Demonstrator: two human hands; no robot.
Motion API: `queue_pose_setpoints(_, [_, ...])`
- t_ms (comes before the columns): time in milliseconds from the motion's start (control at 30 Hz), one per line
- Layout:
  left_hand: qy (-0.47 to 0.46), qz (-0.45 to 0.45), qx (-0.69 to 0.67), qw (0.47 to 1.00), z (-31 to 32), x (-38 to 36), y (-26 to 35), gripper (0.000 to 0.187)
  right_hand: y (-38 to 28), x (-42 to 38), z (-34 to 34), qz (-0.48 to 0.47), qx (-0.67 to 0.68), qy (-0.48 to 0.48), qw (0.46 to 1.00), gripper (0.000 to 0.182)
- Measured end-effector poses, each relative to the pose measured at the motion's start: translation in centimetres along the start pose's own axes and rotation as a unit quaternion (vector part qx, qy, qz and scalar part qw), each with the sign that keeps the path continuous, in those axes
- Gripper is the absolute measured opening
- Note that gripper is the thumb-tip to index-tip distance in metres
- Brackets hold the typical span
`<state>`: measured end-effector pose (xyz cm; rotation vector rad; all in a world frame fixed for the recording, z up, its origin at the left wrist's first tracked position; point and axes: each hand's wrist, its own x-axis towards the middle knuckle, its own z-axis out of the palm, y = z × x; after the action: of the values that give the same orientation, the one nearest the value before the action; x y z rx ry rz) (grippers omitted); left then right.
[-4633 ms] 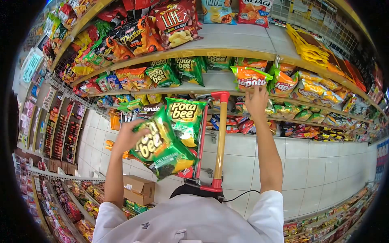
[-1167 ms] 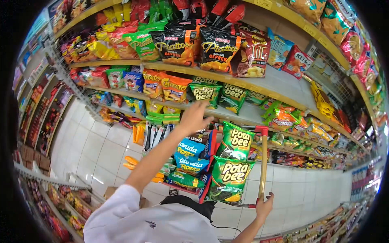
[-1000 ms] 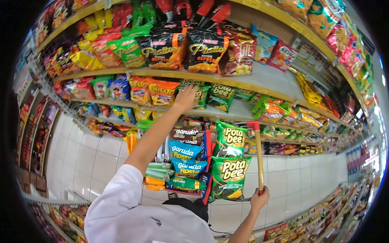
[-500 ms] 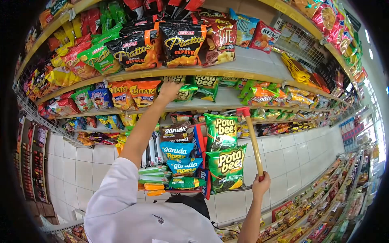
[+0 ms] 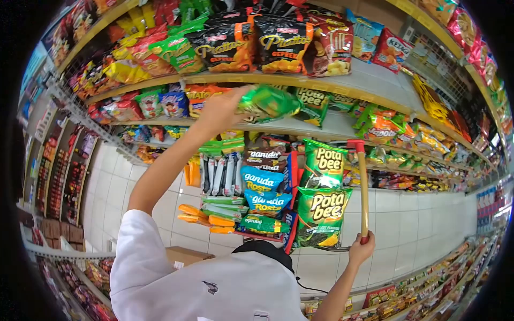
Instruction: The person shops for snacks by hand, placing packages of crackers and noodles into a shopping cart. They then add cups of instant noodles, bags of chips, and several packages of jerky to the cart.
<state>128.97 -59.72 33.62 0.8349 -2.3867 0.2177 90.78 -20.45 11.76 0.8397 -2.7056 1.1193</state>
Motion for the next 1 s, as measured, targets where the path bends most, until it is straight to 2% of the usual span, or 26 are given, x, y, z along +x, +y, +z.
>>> queue_pose_setpoints(33, [0.028, -0.060, -0.038, 0.997, -1.8, -1.0, -0.2, 0.057, 0.2, 0.2, 0.0, 0.009, 0.004, -0.006, 1.000, 0.031])
queue_pose_setpoints(67, [0.028, -0.065, -0.032, 0.997, -3.3, -2.2, -0.7, 0.057, 0.0, 0.3, -0.3, 0.013, -0.004, -0.030, 0.999, 0.030])
queue_pose_setpoints(133, [-0.003, -0.284, -0.162, 0.945, -6.0, -4.8, -1.9, 0.063, 1.0, 0.9, -0.1, 0.032, 0.019, -0.035, 0.999, 0.031])
queue_pose_setpoints(167, [0.000, -0.288, -0.157, 0.945, -6.5, -6.4, -2.3, 0.063, 1.0, 1.0, 0.0, 0.056, 0.037, -0.033, 0.997, 0.032])
queue_pose_setpoints(200, [0.035, -0.325, -0.250, 0.911, -6.3, -8.3, -2.6, 0.058, -0.7, 0.8, -0.1, 0.041, 0.005, 0.016, 0.999, 0.032])
queue_pose_setpoints(233, [0.071, -0.355, -0.342, 0.867, -5.8, -10.4, -2.9, 0.054, -2.7, 0.8, -0.4, 0.037, 0.010, 0.014, 0.999, 0.032])
queue_pose_setpoints(300, [0.040, -0.478, -0.459, 0.747, -3.2, -14.7, -3.9, 0.059, -8.2, 0.8, -1.2, -0.105, 0.057, 0.087, 0.989, 0.031])
queue_pose_setpoints(367, [0.028, -0.522, -0.491, 0.697, -0.8, -17.9, -3.5, 0.061, -14.5, -0.1, -0.8, -0.158, 0.148, 0.037, 0.976, 0.031])
queue_pose_setpoints(433, [-0.031, -0.561, -0.523, 0.641, 0.4, -19.5, -2.3, 0.064, -22.4, -2.7, -0.2, -0.209, 0.260, -0.081, 0.939, 0.030])
queue_pose_setpoints(467, [-0.041, -0.564, -0.525, 0.635, 0.9, -19.7, -1.5, 0.066, -25.5, -4.2, 0.7, -0.220, 0.263, -0.135, 0.930, 0.028])
queue_pose_setpoints(500, [-0.051, -0.568, -0.528, 0.629, 1.4, -20.0, -0.9, 0.068, -26.8, -4.7, 3.0, -0.319, 0.294, -0.186, 0.882, 0.030])
queue_pose_setpoints(533, [-0.084, -0.557, -0.476, 0.675, 2.8, -21.0, -1.5, 0.084, -28.4, -5.6, 4.3, -0.358, 0.277, -0.245, 0.857, 0.034])
queue_pose_setpoints(567, [-0.100, -0.538, -0.465, 0.696, 1.3, -20.1, -0.4, 0.093, -30.0, -6.5, 5.4, -0.396, 0.259, -0.302, 0.828, 0.038])
queue_pose_setpoints(633, [-0.049, -0.509, -0.328, 0.794, 3.8, -21.7, -1.7, 0.093, -31.9, -8.4, 8.5, -0.408, 0.231, -0.353, 0.810, 0.045])
queue_pose_setpoints(667, [-0.044, -0.463, -0.281, 0.840, 3.1, -21.7, -1.7, 0.093, -32.2, -9.3, 9.8, -0.408, 0.232, -0.350, 0.811, 0.045])
queue_pose_setpoints(700, [-0.043, -0.460, -0.282, 0.841, 2.4, -21.6, -2.0, 0.093, -32.5, -10.1, 11.0, -0.409, 0.222, -0.357, 0.810, 0.049])
queue_pose_setpoints(767, [-0.081, -0.381, -0.215, 0.896, 1.4, -21.6, -2.4, 0.092, -32.9, -11.1, 12.4, -0.408, 0.210, -0.360, 0.812, 0.054])
queue_pose_setpoints(833, [-0.093, -0.384, -0.197, 0.897, 1.5, -21.8, -2.0, 0.088, -33.0, -11.7, 13.1, -0.321, 0.157, -0.383, 0.852, 0.059])
queue_pose_setpoints(900, [-0.018, -0.238, -0.047, 0.970, 1.5, -21.5, -0.8, 0.079, -32.5, -12.0, 14.0, -0.292, 0.162, -0.383, 0.861, 0.059])
queue_pose_setpoints(933, [-0.008, -0.227, -0.099, 0.969, 1.7, -21.1, -0.4, 0.071, -32.1, -12.1, 14.3, -0.294, 0.163, -0.388, 0.858, 0.060])
queue_pose_setpoints(967, [-0.008, -0.228, -0.101, 0.968, 2.2, -20.9, -0.1, 0.071, -31.9, -12.3, 14.3, -0.295, 0.163, -0.395, 0.854, 0.060])
queue_pose_setpoints(1000, [-0.079, -0.232, -0.115, 0.963, 3.1, -20.8, 0.0, 0.070, -31.9, -12.5, 14.3, -0.296, 0.161, -0.396, 0.854, 0.060])
